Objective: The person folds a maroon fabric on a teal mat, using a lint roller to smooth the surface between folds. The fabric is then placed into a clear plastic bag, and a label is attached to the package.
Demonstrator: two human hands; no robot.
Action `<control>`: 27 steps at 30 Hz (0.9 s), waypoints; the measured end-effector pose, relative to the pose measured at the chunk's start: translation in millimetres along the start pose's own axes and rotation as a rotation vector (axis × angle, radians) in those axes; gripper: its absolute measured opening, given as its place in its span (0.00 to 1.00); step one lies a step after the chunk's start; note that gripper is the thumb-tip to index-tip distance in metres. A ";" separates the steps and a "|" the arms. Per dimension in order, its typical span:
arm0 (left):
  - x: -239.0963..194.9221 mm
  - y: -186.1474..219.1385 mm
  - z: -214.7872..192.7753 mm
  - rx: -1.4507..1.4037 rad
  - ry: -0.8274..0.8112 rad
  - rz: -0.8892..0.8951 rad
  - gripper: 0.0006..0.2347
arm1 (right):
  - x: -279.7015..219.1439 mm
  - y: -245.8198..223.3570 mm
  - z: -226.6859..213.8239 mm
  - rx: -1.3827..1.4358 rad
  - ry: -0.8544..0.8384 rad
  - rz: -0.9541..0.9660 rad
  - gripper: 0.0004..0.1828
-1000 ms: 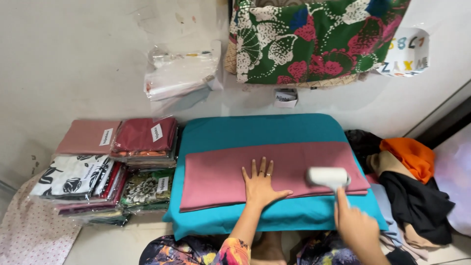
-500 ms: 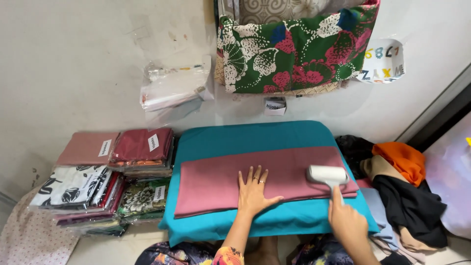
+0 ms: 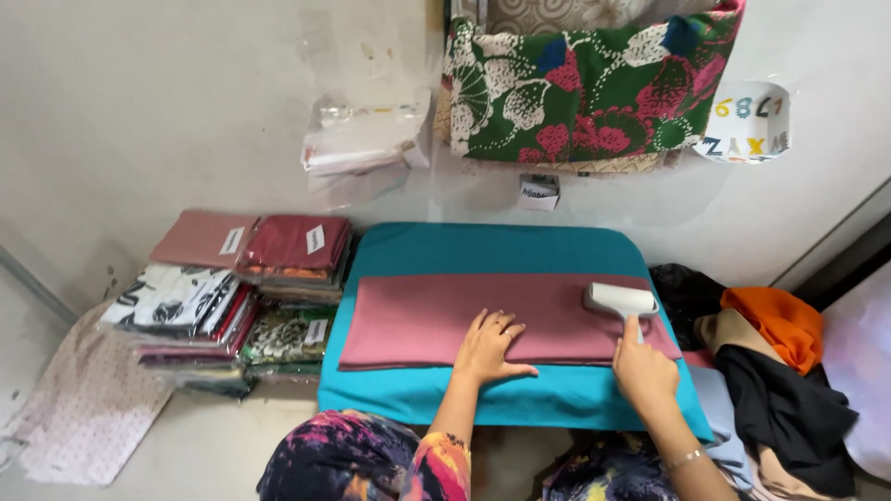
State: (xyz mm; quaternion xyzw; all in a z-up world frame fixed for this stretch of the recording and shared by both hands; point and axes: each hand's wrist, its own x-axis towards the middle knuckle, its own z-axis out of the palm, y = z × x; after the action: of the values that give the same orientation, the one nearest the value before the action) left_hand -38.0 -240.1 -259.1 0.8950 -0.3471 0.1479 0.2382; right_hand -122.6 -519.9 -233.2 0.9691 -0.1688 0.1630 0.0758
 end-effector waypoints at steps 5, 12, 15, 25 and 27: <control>-5.5 -9.7 25.5 0.139 0.184 0.027 0.30 | 10.8 -9.4 -25.7 0.087 -0.342 0.042 0.30; -27.5 44.2 46.2 0.123 0.251 -0.238 0.19 | 3.0 -5.4 -27.9 0.069 -0.335 0.010 0.31; -23.7 38.0 61.7 0.224 0.389 -0.214 0.18 | 3.8 -1.1 -25.2 0.075 -0.309 0.000 0.31; -25.6 57.8 28.5 0.252 0.370 -0.224 0.19 | -7.2 7.7 -17.2 0.015 -0.199 -0.036 0.33; -25.5 67.3 20.8 0.237 0.314 -0.284 0.20 | -7.4 13.1 0.6 -0.034 0.012 -0.071 0.34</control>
State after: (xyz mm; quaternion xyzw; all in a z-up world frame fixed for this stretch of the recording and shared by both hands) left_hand -100.7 -280.5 -265.8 0.9225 -0.1565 0.2900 0.2009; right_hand -133.7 -529.9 -235.1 0.9721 -0.1363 0.1632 0.0989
